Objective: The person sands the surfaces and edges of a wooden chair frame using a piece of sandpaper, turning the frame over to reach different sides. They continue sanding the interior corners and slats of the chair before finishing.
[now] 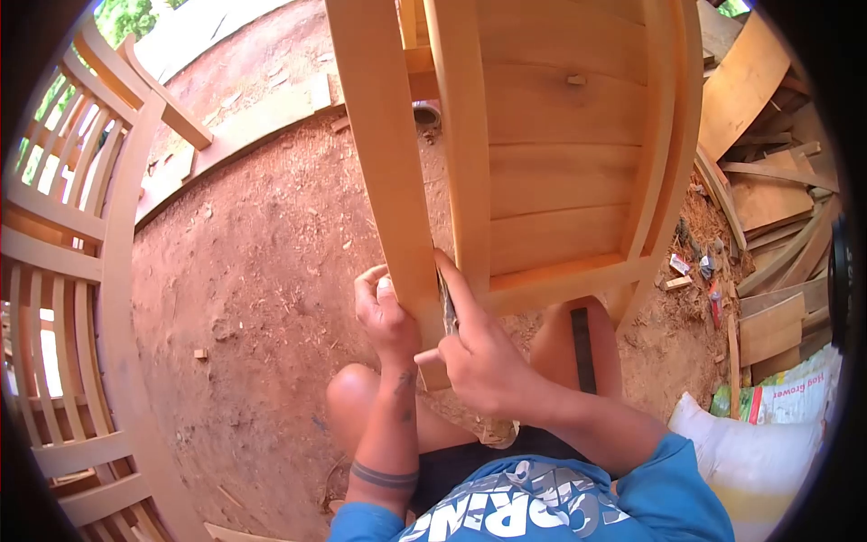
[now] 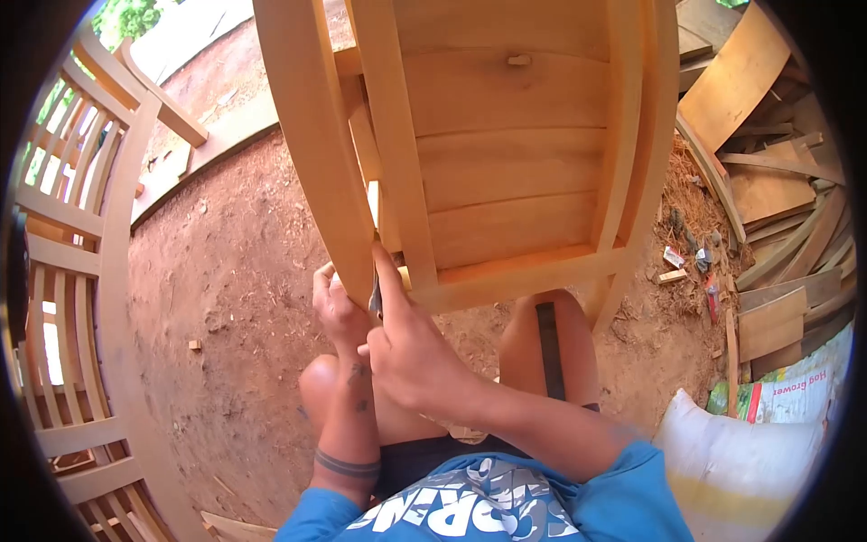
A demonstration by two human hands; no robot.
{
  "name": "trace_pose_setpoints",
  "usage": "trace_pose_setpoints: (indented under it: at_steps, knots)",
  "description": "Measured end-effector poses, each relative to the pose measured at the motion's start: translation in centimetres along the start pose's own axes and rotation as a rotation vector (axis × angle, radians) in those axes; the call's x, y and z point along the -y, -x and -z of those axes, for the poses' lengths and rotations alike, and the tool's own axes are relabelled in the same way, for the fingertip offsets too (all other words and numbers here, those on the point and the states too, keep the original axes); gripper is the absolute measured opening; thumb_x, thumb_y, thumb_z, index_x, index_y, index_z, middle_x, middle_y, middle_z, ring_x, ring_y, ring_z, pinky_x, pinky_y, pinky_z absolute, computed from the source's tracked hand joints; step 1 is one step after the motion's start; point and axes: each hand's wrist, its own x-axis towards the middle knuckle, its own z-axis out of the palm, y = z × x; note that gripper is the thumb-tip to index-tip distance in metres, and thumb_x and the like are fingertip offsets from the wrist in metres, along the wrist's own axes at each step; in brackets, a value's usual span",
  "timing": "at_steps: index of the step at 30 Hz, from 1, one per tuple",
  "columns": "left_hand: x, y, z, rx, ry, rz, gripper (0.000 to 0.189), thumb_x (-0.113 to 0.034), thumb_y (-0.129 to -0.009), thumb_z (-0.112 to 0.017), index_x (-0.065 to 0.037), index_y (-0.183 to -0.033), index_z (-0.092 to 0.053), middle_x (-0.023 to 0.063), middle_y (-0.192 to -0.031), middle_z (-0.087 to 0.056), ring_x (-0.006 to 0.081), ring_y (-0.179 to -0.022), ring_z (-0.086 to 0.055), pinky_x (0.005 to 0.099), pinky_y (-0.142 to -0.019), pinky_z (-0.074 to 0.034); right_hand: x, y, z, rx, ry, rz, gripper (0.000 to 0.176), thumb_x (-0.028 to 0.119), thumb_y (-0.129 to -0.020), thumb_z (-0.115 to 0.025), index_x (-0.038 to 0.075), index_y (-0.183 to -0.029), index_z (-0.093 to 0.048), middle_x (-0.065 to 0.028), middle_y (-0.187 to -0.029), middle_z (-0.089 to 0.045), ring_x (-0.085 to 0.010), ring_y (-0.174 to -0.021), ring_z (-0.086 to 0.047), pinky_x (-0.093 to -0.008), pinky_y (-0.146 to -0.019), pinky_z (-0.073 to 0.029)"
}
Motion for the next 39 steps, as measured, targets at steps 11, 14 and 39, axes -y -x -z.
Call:
trace_pose_setpoints:
  at_steps: [11, 14, 39]
  knots:
    - [0.3, 0.0, 0.1, 0.042, 0.068, -0.014, 0.029, -0.020, -0.093, -0.043, 0.005, -0.101, -0.056, 0.0123, -0.091, -0.062, 0.0164, -0.079, -0.059, 0.0305, -0.071, -0.049, -0.1, -1.3, 0.4, 0.047, -0.190, -0.206, 0.071, 0.000, -0.084, -0.039, -0.006, -0.148, -0.009, -0.0373, -0.141, -0.032, -0.0466, -0.134, -0.032, -0.0447, -0.108, -0.032]
    - [1.5, -0.7, 0.2, 0.053, -0.046, -0.163, 0.030, -0.020, -0.093, -0.044, 0.006, -0.101, -0.056, 0.0120, -0.091, -0.062, 0.0166, -0.078, -0.058, 0.0304, -0.070, -0.049, 0.2, 0.1, 0.0, 0.001, -0.081, -0.095, 0.072, -0.005, -0.082, -0.033, -0.002, -0.150, -0.010, -0.0320, -0.145, -0.031, -0.0406, -0.126, -0.044, -0.0404, -0.091, -0.050]
    - [1.4, 0.1, 0.7, 0.157, -0.047, -0.177, 0.030, -0.023, -0.093, -0.047, 0.002, -0.097, -0.063, 0.0074, -0.086, -0.062, 0.0192, -0.080, -0.060, 0.0340, -0.068, -0.050, -1.4, 0.7, -1.2, -0.232, 0.043, 0.193, 0.068, 0.001, -0.084, -0.040, -0.007, -0.146, -0.017, -0.0398, -0.133, -0.040, -0.0479, -0.130, -0.038, -0.0461, -0.108, -0.032]
